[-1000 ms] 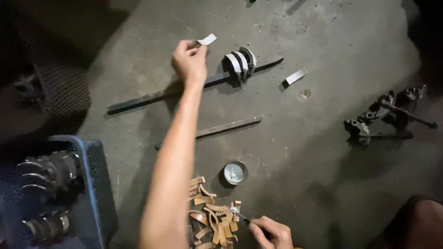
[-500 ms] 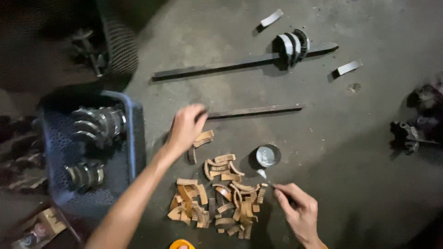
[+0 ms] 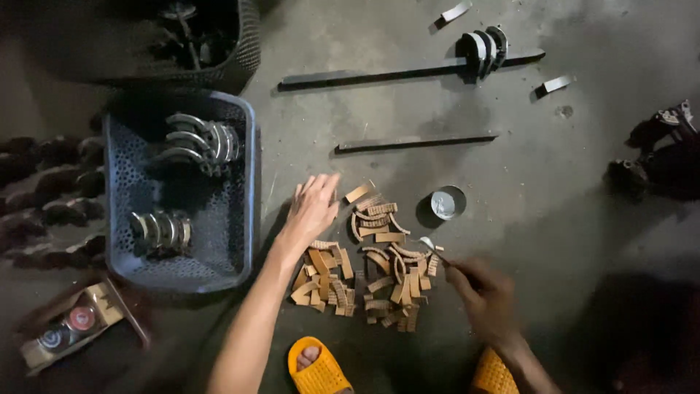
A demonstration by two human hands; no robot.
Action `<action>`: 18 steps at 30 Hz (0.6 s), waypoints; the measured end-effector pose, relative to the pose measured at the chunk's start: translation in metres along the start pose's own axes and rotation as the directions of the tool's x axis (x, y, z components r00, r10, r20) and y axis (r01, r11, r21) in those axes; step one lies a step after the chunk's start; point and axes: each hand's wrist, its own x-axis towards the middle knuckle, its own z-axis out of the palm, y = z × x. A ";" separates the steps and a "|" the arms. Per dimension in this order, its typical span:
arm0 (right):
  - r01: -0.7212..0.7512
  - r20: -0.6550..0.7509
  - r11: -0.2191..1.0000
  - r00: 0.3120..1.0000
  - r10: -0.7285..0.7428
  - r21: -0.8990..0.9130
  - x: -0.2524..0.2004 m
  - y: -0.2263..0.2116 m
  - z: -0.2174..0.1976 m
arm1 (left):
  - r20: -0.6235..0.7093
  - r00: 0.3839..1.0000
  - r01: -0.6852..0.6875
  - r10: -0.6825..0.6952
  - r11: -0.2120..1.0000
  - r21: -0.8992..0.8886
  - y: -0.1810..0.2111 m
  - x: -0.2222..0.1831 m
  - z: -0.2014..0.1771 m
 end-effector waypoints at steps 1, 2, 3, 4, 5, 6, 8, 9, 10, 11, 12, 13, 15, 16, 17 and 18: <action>-0.047 0.013 0.996 0.999 0.046 0.078 -0.002 0.001 0.000 | -0.075 0.997 0.013 -0.011 1.000 0.023 0.007 -0.011 -0.006; -0.094 0.030 0.983 0.995 0.091 0.155 -0.003 0.002 -0.001 | -0.150 0.988 0.027 -0.020 0.999 0.045 0.015 -0.023 -0.013; -0.090 0.030 0.984 0.996 0.086 0.155 0.000 0.012 0.003 | -0.154 0.988 0.028 -0.020 0.998 0.047 0.037 -0.028 -0.023; 0.005 0.024 0.988 1.000 -0.009 0.157 0.003 0.022 0.005 | 0.029 1.000 -0.010 0.006 0.989 0.150 0.059 -0.034 -0.032; 0.099 0.016 0.982 0.995 -0.103 0.158 0.005 0.032 0.008 | 0.215 0.977 -0.065 0.012 0.968 0.242 0.081 -0.040 -0.042; 0.102 0.015 0.982 0.994 -0.106 0.159 0.006 0.024 0.010 | 0.212 0.977 -0.065 0.012 0.968 0.244 0.084 -0.054 -0.020; 0.138 -0.004 0.984 0.990 -0.139 0.110 0.010 0.008 0.012 | 0.019 0.925 -0.373 0.380 0.894 0.248 0.092 -0.078 0.024; 0.143 -0.009 0.984 0.990 -0.142 0.109 0.009 0.005 0.011 | 0.016 0.923 -0.377 0.385 0.892 0.250 0.098 -0.081 0.035; 0.150 -0.006 0.982 0.989 -0.151 0.115 0.009 0.003 0.009 | 0.264 0.914 -0.361 0.307 0.914 0.187 0.103 -0.083 0.046; 0.154 -0.004 0.981 0.988 -0.155 0.120 0.008 0.001 0.008 | 0.502 0.835 -0.332 0.227 0.935 0.128 0.108 -0.086 0.057; 0.154 -0.011 0.981 0.988 -0.154 0.119 0.007 0.001 0.005 | 0.502 0.833 -0.338 0.233 0.933 0.128 0.103 -0.086 0.063; 0.164 -0.008 0.977 0.986 -0.164 0.134 0.006 0.001 0.004 | 0.335 0.877 -0.393 0.345 0.915 0.086 0.097 -0.085 0.069; 0.174 -0.011 0.973 0.985 -0.175 0.150 0.004 0.003 0.000 | 0.154 0.881 -0.459 0.447 0.887 0.054 0.087 -0.083 0.075; 0.188 -0.035 0.972 0.982 -0.185 0.142 0.004 0.005 -0.003 | 0.130 0.874 -0.485 0.468 0.854 0.189 0.083 -0.080 0.074; 0.200 -0.058 0.971 0.979 -0.193 0.135 0.003 0.007 -0.004 | 0.111 0.864 -0.499 0.492 0.804 0.323 0.077 -0.078 0.072; 0.199 -0.064 0.970 0.979 -0.192 0.138 0.002 0.007 -0.004 | 0.114 0.861 -0.504 0.495 0.801 0.325 0.073 -0.078 0.079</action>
